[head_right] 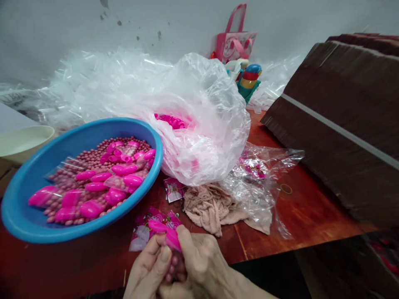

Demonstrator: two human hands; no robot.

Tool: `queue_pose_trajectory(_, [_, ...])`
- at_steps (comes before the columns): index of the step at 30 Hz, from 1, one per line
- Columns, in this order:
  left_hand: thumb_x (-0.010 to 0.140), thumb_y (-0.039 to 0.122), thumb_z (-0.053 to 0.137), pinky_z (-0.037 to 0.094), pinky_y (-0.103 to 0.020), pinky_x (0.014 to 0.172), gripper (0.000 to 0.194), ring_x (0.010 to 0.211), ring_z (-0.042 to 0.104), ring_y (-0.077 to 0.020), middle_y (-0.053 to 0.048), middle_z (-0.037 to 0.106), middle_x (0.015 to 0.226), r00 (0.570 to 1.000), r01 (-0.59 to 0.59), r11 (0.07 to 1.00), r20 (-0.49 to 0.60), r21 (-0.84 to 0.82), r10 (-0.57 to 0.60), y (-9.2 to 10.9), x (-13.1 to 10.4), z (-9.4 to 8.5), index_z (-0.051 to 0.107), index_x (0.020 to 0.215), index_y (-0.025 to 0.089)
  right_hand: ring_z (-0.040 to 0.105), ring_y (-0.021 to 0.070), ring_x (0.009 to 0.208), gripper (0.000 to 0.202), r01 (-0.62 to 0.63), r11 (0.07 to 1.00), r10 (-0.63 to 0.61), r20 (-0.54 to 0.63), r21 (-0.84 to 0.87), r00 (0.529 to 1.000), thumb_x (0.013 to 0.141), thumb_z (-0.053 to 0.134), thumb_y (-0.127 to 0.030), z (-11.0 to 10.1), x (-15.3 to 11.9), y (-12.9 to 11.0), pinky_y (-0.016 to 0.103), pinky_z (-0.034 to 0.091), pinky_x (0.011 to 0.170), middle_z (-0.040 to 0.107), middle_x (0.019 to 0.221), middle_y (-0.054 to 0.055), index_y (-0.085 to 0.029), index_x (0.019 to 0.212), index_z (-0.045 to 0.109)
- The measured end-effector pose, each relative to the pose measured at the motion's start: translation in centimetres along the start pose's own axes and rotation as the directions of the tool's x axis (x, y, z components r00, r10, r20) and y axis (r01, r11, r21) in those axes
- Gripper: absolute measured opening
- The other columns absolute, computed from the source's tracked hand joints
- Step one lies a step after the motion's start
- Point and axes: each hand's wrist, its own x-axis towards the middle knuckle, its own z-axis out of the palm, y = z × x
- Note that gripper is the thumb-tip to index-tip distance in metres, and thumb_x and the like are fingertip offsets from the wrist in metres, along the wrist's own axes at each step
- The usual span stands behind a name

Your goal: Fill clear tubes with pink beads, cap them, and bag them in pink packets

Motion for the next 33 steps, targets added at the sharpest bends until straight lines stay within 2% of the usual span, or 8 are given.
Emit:
queue_pose_trajectory(5, [0.063, 0.034, 0.081, 0.041, -0.018, 0.05, 0.031, 0.05, 0.057, -0.0085, 0.002, 0.062, 0.056, 0.987, -0.047, 0.997, 0.148, -0.062, 0.056, 0.9, 0.2, 0.4, 0.066, 0.085, 0.019, 0.068, 0.0269, 0.082, 0.072, -0.086, 0.995, 0.081, 0.087, 0.05, 0.993, 0.067, 0.061, -0.023, -0.3, -0.1, 0.6, 0.034, 0.054, 0.067, 0.067, 0.092, 0.008, -0.016, 0.13, 0.028])
queue_pose_trajectory(11, [0.066, 0.03, 0.08, 0.043, -0.016, 0.049, 0.03, 0.05, 0.064, -0.0099, -0.002, 0.069, 0.061, 0.973, 0.0, 0.999, 0.229, -0.034, 0.008, 2.2, 0.3, -0.3, 0.067, 0.091, 0.019, 0.056, 0.0356, 0.113, 0.085, -0.197, 0.93, 0.171, 0.107, 0.309, 0.979, 0.067, 0.065, -0.06, -1.0, -0.3, 1.6, 0.045, 0.044, 0.094, 0.059, 0.121, 0.017, -0.016, 0.135, 0.038])
queue_pose_trajectory(15, [0.069, 0.034, 0.077, 0.041, -0.013, 0.043, 0.029, 0.044, 0.063, -0.0088, -0.005, 0.072, 0.061, 0.958, 0.044, 0.999, 0.285, -0.026, -0.035, 1.9, 0.6, -1.0, 0.067, 0.09, 0.017, 0.06, 0.0268, 0.103, 0.067, -0.551, 0.642, 0.46, 0.307, 0.533, 0.833, 0.084, 0.026, -0.072, -3.2, 2.0, 0.9, 0.045, 0.044, 0.092, 0.064, 0.109, 0.01, -0.025, 0.12, 0.057])
queue_pose_trajectory(19, [0.069, 0.039, 0.076, 0.039, -0.011, 0.038, 0.031, 0.039, 0.06, -0.0076, -0.006, 0.072, 0.058, 0.938, 0.112, 0.994, 0.33, -0.005, -0.104, 1.4, 0.7, -1.0, 0.066, 0.089, 0.016, 0.064, 0.0215, 0.087, 0.068, -0.72, 0.256, 0.447, 0.581, 0.645, 0.68, 0.086, 0.023, -0.069, -3.1, 4.2, 0.7, 0.039, 0.052, 0.076, 0.066, 0.104, 0.012, -0.02, 0.114, 0.061])
queue_pose_trajectory(22, [0.068, 0.039, 0.077, 0.039, -0.011, 0.037, 0.032, 0.038, 0.059, -0.007, -0.005, 0.073, 0.059, 0.935, 0.127, 0.992, 0.334, -0.007, -0.117, 1.3, 0.8, -1.0, 0.067, 0.087, 0.016, 0.064, 0.0166, 0.075, 0.06, -0.67, 0.015, 0.41, 0.606, 0.743, 0.681, 0.087, 0.031, -0.066, -2.3, 5.2, 0.7, 0.031, 0.051, 0.067, 0.068, 0.089, 0.009, -0.019, 0.106, 0.063])
queue_pose_trajectory(24, [0.068, 0.039, 0.077, 0.037, -0.011, 0.036, 0.032, 0.038, 0.059, -0.0074, -0.005, 0.072, 0.059, 0.943, 0.118, 0.993, 0.315, -0.019, -0.106, 1.4, 1.0, -1.0, 0.067, 0.088, 0.016, 0.063, 0.0138, 0.075, 0.051, -0.576, 0.046, 0.433, 0.504, 0.816, 0.748, 0.086, 0.042, -0.063, -2.4, 5.5, 0.5, 0.026, 0.049, 0.07, 0.067, 0.082, 0.005, -0.019, 0.098, 0.065])
queue_pose_trajectory(28, [0.069, 0.038, 0.076, 0.035, -0.012, 0.036, 0.033, 0.038, 0.057, -0.0073, -0.002, 0.07, 0.058, 0.982, 0.024, 0.998, 0.19, -0.06, -0.012, 1.1, 1.5, -1.1, 0.065, 0.094, 0.019, 0.059, 0.0113, 0.077, 0.028, -0.513, 0.427, 0.444, 0.321, 0.745, 0.836, 0.083, 0.059, -0.047, -3.3, 4.8, -0.1, 0.021, 0.046, 0.069, 0.065, 0.086, 0.002, -0.021, 0.089, 0.067])
queue_pose_trajectory(33, [0.072, 0.038, 0.072, 0.049, -0.023, 0.06, 0.035, 0.066, 0.062, -0.0142, -0.005, 0.07, 0.08, 0.97, -0.227, 0.968, 0.116, 0.102, 0.215, -1.9, 1.9, -1.2, 0.066, 0.1, 0.018, 0.058, 0.0106, 0.07, 0.019, -0.561, 0.537, 0.636, 0.135, 0.629, 0.76, 0.088, 0.053, -0.039, -3.0, 3.1, -0.1, 0.019, 0.046, 0.061, 0.062, 0.077, -0.001, -0.024, 0.097, 0.062])
